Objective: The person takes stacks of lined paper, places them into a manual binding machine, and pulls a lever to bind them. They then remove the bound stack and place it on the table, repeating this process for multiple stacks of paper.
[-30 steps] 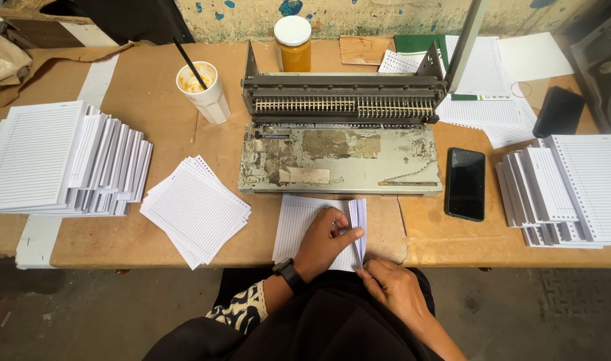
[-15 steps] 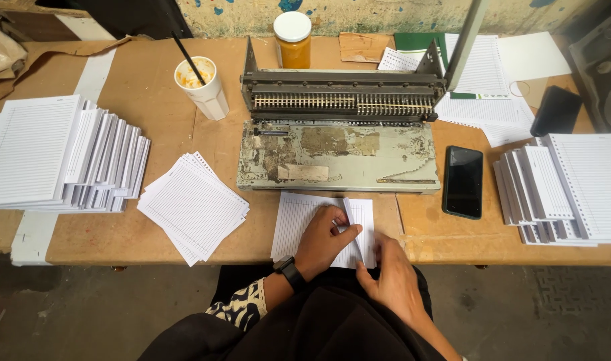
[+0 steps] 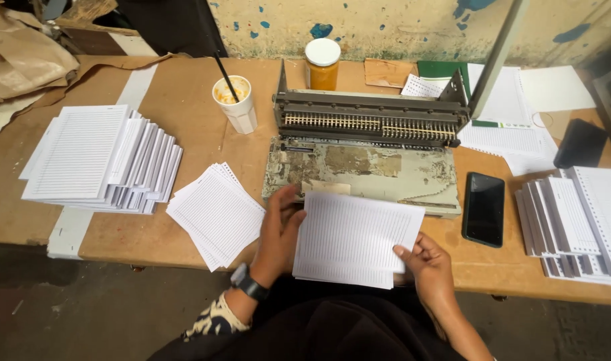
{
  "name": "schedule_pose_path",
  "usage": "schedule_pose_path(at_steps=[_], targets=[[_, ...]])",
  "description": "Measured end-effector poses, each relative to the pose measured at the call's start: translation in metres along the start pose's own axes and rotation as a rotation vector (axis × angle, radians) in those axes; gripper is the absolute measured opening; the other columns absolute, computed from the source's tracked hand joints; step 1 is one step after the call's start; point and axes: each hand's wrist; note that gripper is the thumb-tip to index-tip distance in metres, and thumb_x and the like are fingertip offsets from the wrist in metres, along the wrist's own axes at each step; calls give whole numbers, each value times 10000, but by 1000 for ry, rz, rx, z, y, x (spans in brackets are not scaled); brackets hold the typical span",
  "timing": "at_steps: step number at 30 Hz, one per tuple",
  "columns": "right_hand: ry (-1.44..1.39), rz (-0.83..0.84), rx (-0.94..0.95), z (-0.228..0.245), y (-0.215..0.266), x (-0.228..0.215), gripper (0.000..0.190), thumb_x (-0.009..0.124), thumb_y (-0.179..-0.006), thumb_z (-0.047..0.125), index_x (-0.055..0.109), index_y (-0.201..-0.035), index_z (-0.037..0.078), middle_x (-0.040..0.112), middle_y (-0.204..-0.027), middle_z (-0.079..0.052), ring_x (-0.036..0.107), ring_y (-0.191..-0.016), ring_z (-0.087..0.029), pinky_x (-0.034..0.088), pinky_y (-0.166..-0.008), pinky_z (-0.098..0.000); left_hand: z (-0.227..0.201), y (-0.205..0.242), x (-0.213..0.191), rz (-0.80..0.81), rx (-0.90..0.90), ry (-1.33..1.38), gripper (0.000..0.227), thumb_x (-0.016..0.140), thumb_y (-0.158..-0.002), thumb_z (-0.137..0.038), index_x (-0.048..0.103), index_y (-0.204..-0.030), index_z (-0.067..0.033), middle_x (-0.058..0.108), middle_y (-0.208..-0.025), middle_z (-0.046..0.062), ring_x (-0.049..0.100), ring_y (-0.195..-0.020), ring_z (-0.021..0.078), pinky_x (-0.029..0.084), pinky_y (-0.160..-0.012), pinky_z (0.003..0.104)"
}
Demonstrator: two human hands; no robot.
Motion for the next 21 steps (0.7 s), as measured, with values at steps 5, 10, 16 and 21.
schedule_pose_path(at_steps=[5, 10, 16, 21], targets=[[-74, -84, -289, 46, -33, 31, 195, 659, -847, -54, 647, -1031, 10, 671, -879, -44, 562, -827, -69, 530, -812, -259, 9, -38, 12, 202, 44, 602, 283, 460, -1014, -87, 535, -1279, -19, 633, -1192, 100, 539, -1108, 181, 427, -1017, 406], [-92, -38, -389, 25, -84, 26, 292, 662, -831, -82, 622, -1105, 9, 647, -903, -35, 571, -832, -60, 517, -795, -229, 26, -61, 26, 199, 128, 618, 170, 471, -1006, -80, 526, -1165, -55, 629, -1062, 70, 530, -1042, 134, 440, -954, 353], [-62, -63, -411, -9, -107, 20, 214, 636, -885, -35, 609, -1083, 40, 567, -819, 8, 508, -739, -33, 466, -709, -180, 22, -59, 33, 192, 163, 563, 176, 445, -1034, -124, 478, -1189, -46, 572, -1047, 135, 503, -1062, 205, 428, -957, 443], [-9, -113, -419, 4, -96, 33, 156, 644, -898, -1, 625, -1034, 73, 545, -788, 36, 479, -723, -19, 432, -693, -172, 21, -57, 35, 200, 152, 457, 231, 399, -1052, -136, 422, -1254, -26, 523, -1117, 211, 472, -1187, 303, 384, -1003, 518]])
Point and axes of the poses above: each hand's wrist, its own y-axis away from the middle knuckle, its own x-axis out of the palm, z = x × y
